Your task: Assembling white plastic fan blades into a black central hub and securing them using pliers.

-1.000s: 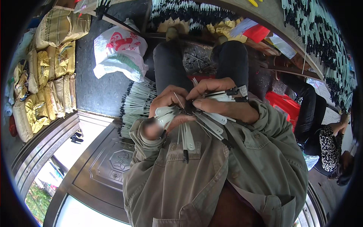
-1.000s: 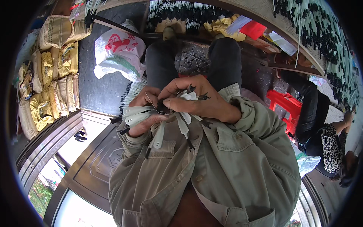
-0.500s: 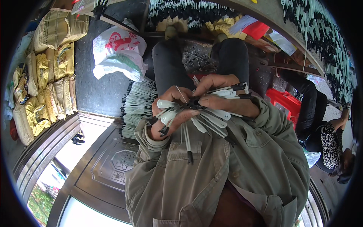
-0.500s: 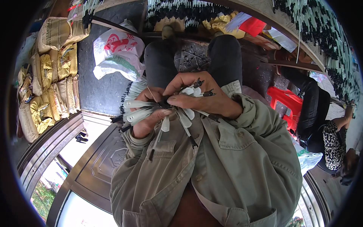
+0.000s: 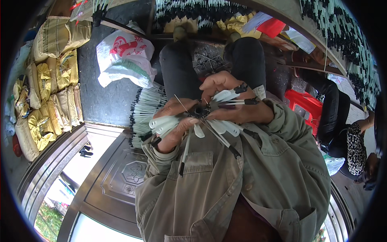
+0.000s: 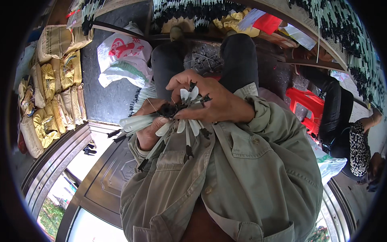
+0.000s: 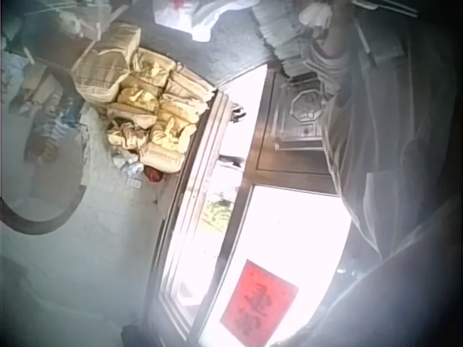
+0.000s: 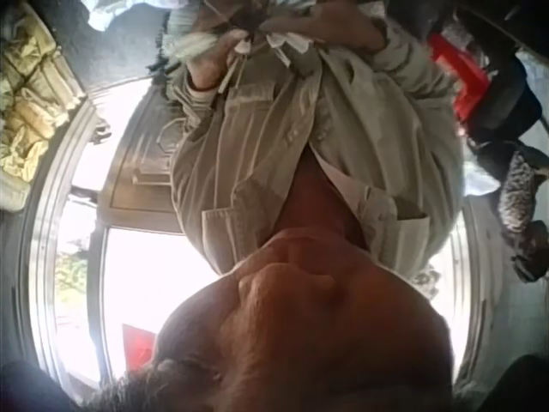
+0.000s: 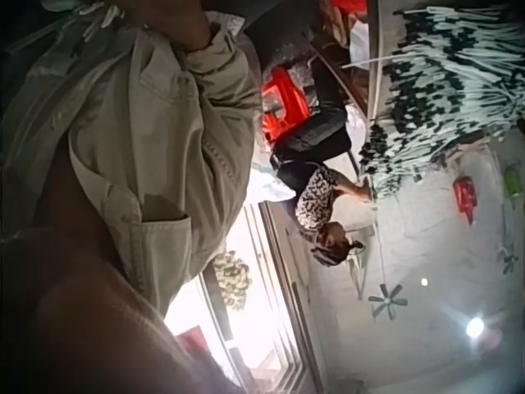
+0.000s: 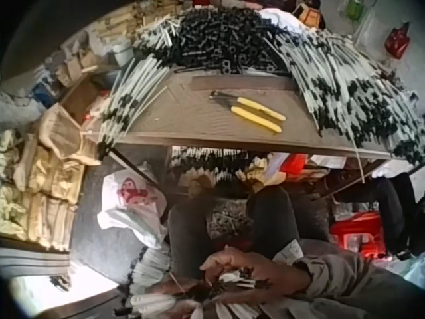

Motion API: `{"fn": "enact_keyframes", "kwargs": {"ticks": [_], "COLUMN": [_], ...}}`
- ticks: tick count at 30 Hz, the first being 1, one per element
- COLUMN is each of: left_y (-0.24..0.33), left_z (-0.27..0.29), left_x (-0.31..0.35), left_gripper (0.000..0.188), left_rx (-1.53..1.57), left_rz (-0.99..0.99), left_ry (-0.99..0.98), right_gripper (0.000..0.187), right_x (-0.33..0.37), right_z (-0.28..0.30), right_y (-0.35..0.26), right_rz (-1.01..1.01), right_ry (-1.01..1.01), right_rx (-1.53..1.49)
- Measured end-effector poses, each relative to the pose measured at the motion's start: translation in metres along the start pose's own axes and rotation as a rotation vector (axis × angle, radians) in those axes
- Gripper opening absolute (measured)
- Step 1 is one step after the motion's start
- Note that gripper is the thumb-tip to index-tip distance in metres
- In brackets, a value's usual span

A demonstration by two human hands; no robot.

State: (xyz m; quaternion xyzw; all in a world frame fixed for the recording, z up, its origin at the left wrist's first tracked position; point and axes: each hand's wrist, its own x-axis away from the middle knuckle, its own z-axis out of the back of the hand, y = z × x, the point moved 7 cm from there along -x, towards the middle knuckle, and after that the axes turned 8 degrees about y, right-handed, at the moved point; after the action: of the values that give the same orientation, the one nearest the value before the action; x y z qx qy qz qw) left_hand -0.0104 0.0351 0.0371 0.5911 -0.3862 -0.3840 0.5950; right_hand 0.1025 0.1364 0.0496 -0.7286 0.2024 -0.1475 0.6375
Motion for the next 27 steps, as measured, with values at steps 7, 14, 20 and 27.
{"fn": "enact_keyframes", "kwargs": {"ticks": [7, 14, 20, 27], "left_y": [-0.001, -0.004, -0.020, -0.033], "left_z": [0.000, -0.010, -0.006, -0.013], "left_x": [0.001, 0.008, 0.008, -0.027], "left_gripper": [0.031, 0.036, 0.070, 0.059], "left_rx": [-0.079, -0.160, 0.219, 1.053], "left_rz": [0.020, 0.047, 0.258, 0.480], "left_ry": [0.020, -0.077, 0.061, -0.623], "right_gripper": [0.049, 0.032, 0.032, 0.034], "right_x": [0.006, 0.006, 0.006, 0.005], "right_z": [0.003, 0.005, 0.008, -0.004], "right_y": [0.005, -0.004, -0.005, -0.015], "right_rz": [0.032, 0.197, 0.180, 0.282], "right_ry": [0.252, 0.175, 0.131, -0.040], "right_rx": [0.050, 0.136, 0.120, 0.188]}}
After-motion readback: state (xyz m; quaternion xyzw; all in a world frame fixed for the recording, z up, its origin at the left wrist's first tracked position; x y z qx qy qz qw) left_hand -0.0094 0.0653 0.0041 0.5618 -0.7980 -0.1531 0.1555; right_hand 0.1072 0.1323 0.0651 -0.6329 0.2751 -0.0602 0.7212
